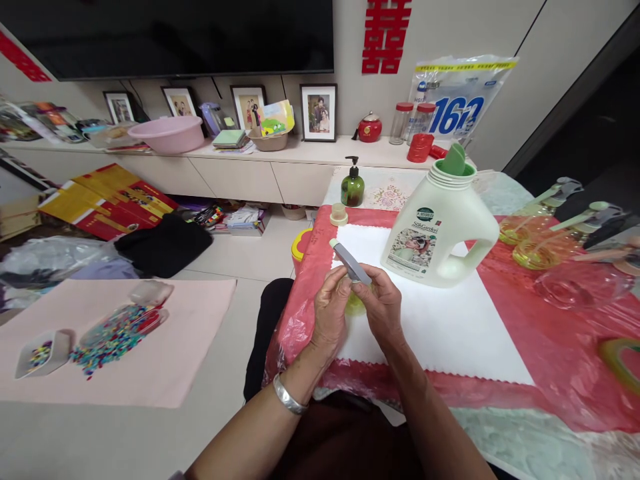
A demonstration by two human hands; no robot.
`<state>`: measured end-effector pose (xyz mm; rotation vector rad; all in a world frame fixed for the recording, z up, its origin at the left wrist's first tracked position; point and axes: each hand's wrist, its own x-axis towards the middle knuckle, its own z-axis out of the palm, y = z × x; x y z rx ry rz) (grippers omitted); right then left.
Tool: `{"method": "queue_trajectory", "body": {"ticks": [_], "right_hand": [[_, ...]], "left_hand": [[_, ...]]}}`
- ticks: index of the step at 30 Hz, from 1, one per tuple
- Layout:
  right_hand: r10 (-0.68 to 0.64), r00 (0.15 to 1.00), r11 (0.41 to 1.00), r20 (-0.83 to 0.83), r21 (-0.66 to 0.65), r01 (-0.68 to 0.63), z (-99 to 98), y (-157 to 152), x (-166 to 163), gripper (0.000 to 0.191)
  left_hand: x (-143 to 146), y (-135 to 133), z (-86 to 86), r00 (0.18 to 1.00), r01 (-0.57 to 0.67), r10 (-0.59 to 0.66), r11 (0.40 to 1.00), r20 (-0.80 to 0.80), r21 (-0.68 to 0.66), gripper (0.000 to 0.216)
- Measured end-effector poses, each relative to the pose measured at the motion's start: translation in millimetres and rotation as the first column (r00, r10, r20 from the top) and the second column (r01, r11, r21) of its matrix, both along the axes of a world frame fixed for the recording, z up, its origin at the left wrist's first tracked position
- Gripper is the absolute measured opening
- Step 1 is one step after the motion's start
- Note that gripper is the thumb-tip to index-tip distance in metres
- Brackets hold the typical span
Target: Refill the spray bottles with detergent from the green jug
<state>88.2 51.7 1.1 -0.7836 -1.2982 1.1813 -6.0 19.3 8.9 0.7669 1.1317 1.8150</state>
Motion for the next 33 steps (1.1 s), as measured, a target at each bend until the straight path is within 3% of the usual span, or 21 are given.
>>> {"method": "queue_trajectory", "body": {"ticks": [18, 27, 33], "right_hand": [[0.077, 0.989, 0.995, -0.126, -0.058, -0.085, -6.8, 4, 3, 0.040], [0.163, 0.976, 0.985, -0.142, -0.035, -0.170, -9.5, 4, 9, 0.035], [0.142, 0.976, 0.985, -0.163, -0.072, -0.156, -11.3, 5, 7, 0.037]], "left_hand": [[0, -1, -6.1, 0.998, 0.038, -0.037, 0.999, -0.041, 0.016, 0.038], [1, 2, -8.6, 0.995, 0.010, -0.008, 1.000, -0.096, 0.028, 0.033], [2, 2, -6.4, 0.998, -0.015, 0.015, 1.000, -0.054, 0.012, 0.031]]}}
